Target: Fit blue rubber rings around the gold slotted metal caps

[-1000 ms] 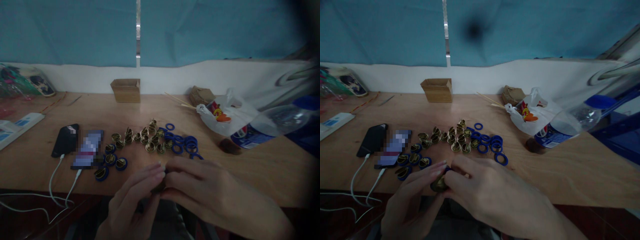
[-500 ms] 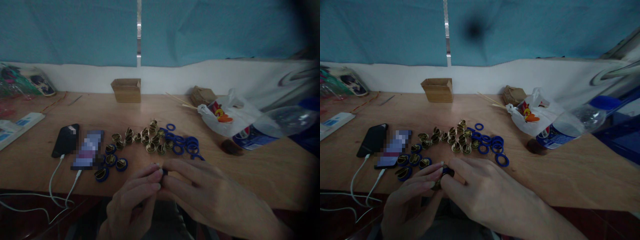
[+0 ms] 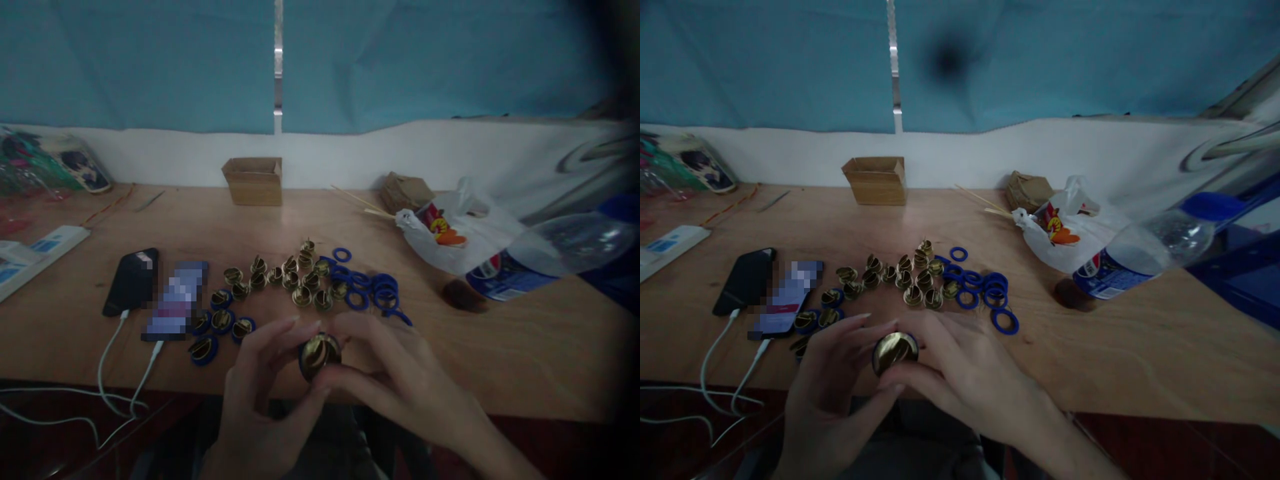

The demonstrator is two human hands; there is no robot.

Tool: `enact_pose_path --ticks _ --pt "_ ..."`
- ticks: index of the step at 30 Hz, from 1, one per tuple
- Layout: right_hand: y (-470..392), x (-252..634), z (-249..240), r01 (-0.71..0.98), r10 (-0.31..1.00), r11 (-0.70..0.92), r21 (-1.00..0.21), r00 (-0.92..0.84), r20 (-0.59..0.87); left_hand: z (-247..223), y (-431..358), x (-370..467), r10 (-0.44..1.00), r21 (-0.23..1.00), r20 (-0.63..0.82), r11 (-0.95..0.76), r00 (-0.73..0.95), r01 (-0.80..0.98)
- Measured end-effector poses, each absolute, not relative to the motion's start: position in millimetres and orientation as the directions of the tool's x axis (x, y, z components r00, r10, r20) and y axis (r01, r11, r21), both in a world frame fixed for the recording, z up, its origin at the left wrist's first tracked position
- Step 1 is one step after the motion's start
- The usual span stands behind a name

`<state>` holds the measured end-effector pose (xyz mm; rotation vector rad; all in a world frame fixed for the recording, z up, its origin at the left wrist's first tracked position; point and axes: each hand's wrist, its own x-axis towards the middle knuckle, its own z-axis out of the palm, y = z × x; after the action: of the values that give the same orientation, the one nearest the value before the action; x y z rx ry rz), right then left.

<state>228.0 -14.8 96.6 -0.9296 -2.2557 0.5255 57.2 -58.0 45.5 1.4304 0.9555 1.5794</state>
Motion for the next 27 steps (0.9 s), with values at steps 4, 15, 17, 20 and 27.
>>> enact_pose_path --ticks 4,15,17,20,27 --pt "-15 224 84 0.457 0.844 0.491 -0.742 -0.460 0.276 44 -58 59 0.939 0.932 0.345 -0.344 -0.014 -0.113" --pt "-18 208 58 0.217 0.946 0.153 -0.964 -0.314 0.079 27 -51 49 0.854 0.758 0.516 -0.493 0.069 0.427" --pt "-22 214 47 0.184 0.971 0.104 -0.977 -0.233 0.059 20 -44 40 0.874 0.674 0.460 -0.458 0.156 0.579" --pt "-30 230 30 0.207 0.999 0.034 -0.978 -0.032 0.027 12 -30 27 0.932 0.548 0.274 -0.353 0.237 0.758" --pt "-50 279 7 0.395 0.991 -0.068 -0.916 0.135 -0.015 23 -8 16 0.919 0.287 -0.008 -0.377 0.395 0.881"
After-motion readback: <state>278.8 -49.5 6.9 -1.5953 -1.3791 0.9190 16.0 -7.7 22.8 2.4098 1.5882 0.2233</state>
